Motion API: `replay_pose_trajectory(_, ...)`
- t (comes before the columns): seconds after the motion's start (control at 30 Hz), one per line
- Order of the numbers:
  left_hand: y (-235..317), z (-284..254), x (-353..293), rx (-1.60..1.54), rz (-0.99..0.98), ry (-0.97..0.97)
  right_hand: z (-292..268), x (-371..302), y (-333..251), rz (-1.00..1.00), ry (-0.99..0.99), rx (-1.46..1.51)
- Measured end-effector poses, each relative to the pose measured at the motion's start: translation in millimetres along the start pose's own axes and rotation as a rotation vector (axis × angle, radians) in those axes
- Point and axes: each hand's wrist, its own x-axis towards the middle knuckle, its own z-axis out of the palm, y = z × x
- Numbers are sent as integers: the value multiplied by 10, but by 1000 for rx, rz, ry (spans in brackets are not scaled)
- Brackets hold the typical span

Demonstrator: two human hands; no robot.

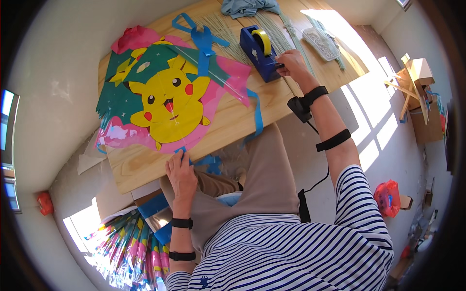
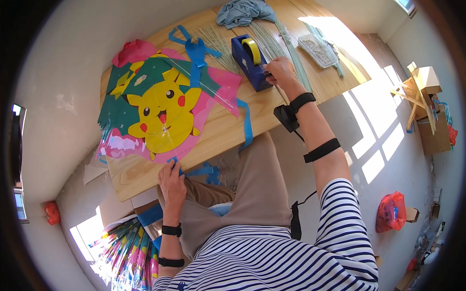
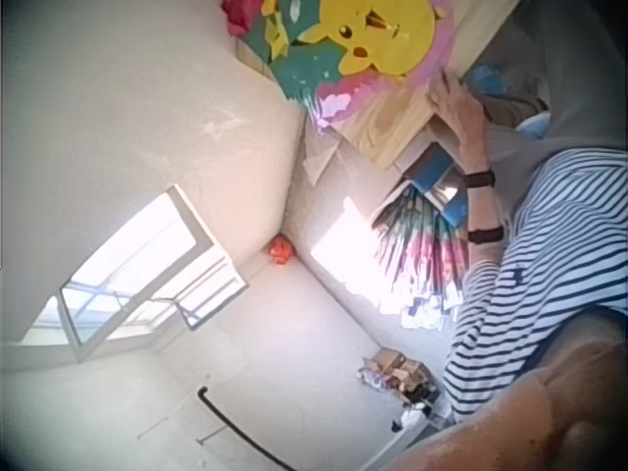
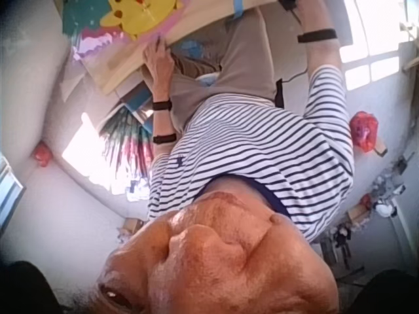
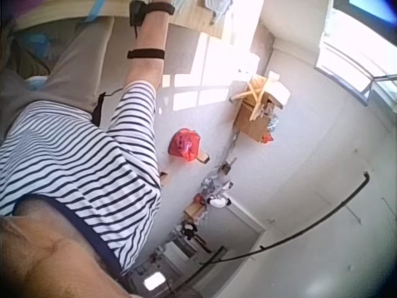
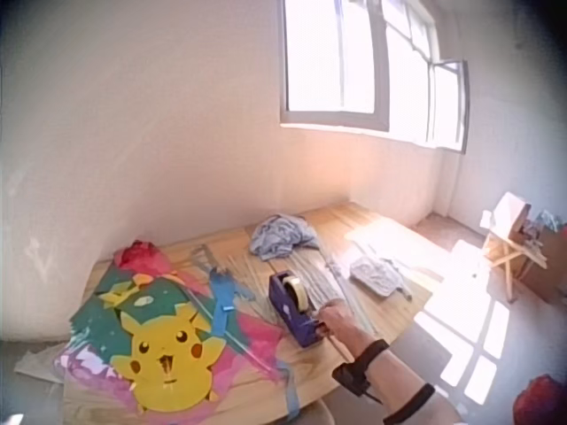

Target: Assemble a kite by attaching colored ribbons and tape to the plastic kite body.

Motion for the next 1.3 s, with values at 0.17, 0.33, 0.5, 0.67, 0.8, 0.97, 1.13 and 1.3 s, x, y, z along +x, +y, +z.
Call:
replay_pose_trajectory(0.17,0,-5,-6,-9,-1,1,4,-105,64,-40,66,210)
replay_pose_trajectory(0.33,-12,-9,-6,-8,3,5,-53,-174,272,-122,7,391)
replay_pose_trajectory(0.5,3,-3,2,-23,2,13,-63,-109,487,-126,-44,364)
replay_pose_trajectory(0.67,10,-14,-2,-16,-7,7,48,-126,568,-124,14,387)
replay_pose_trajectory(0.8,1,-6,-4,-16,-11,1,23,-289,625,-96,-39,636)
replay_pose_trajectory(0.97,21,-21,1,-31,-17,-6,36,-453,802,199,73,1088)
replay_pose_trajectory(1.13,10,-1,2,-29,-19,-1,18,-435,830,169,-19,1006)
replay_pose_trajectory(1.3,7,9,-6,-21,-28,-5,136,-386,759,128,-14,928)
